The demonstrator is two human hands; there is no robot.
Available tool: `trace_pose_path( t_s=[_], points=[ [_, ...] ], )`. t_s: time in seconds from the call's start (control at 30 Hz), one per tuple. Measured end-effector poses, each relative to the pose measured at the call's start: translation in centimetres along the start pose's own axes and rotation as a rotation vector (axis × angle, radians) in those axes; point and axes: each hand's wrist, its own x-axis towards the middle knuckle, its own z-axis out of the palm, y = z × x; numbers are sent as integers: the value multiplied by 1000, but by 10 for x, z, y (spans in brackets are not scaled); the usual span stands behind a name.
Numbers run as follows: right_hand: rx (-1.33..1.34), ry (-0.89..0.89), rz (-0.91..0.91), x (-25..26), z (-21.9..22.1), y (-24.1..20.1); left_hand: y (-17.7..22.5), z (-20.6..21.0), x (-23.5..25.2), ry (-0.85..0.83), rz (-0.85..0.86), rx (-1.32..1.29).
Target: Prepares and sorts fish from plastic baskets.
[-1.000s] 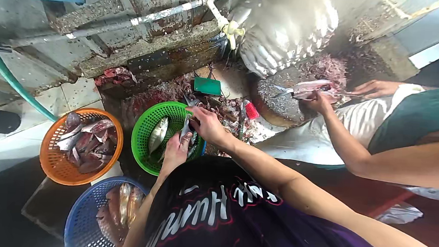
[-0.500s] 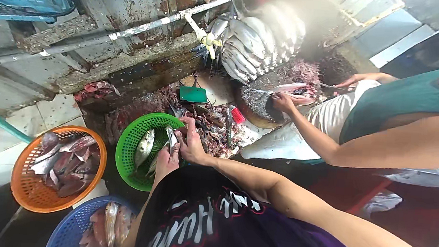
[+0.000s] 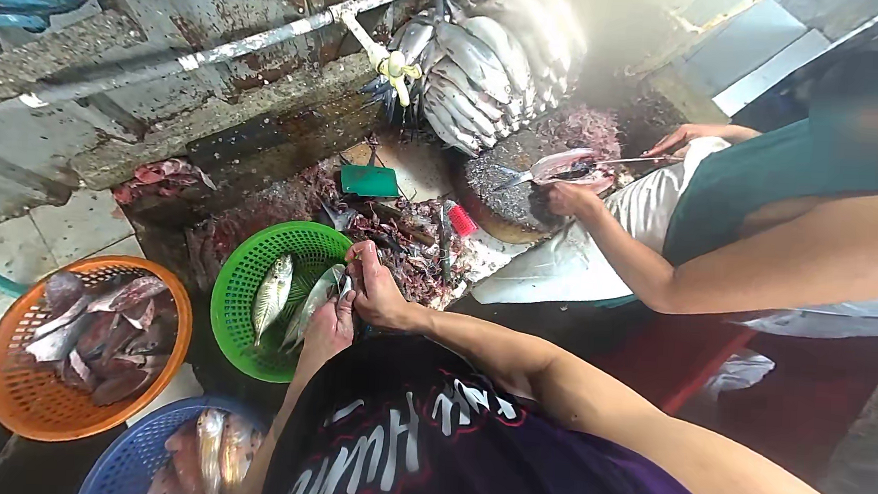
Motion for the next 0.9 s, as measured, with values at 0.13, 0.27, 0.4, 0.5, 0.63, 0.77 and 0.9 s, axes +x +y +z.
trace_pose_path(
  t_s=[0.13, 0.27, 0.4, 0.5, 0.63, 0.77, 0.9],
  points=[
    [-135, 4, -207, -10, -11, 9, -37, 31, 22, -565, -87, -199],
    [-256, -101, -382, -12, -30, 19, -26, 20, 21, -656, -98, -163],
    [-254, -236, -383, -8, -46, 17, -2, -3, 33, -815, -145, -28],
    [-193, -266, -317, -8, -48, 18, -10, 4, 36, -843, -106, 5],
    [-110, -301, -274, -5, -48, 26, 20, -43, 33, -793, -42, 45],
    [-81, -403, -230, 1, -50, 24, 78, -115, 49, -931, -204, 56],
    [-11, -493, -184, 7, -54, 27, 32, -84, 50, -915, -85, 59]
  ],
)
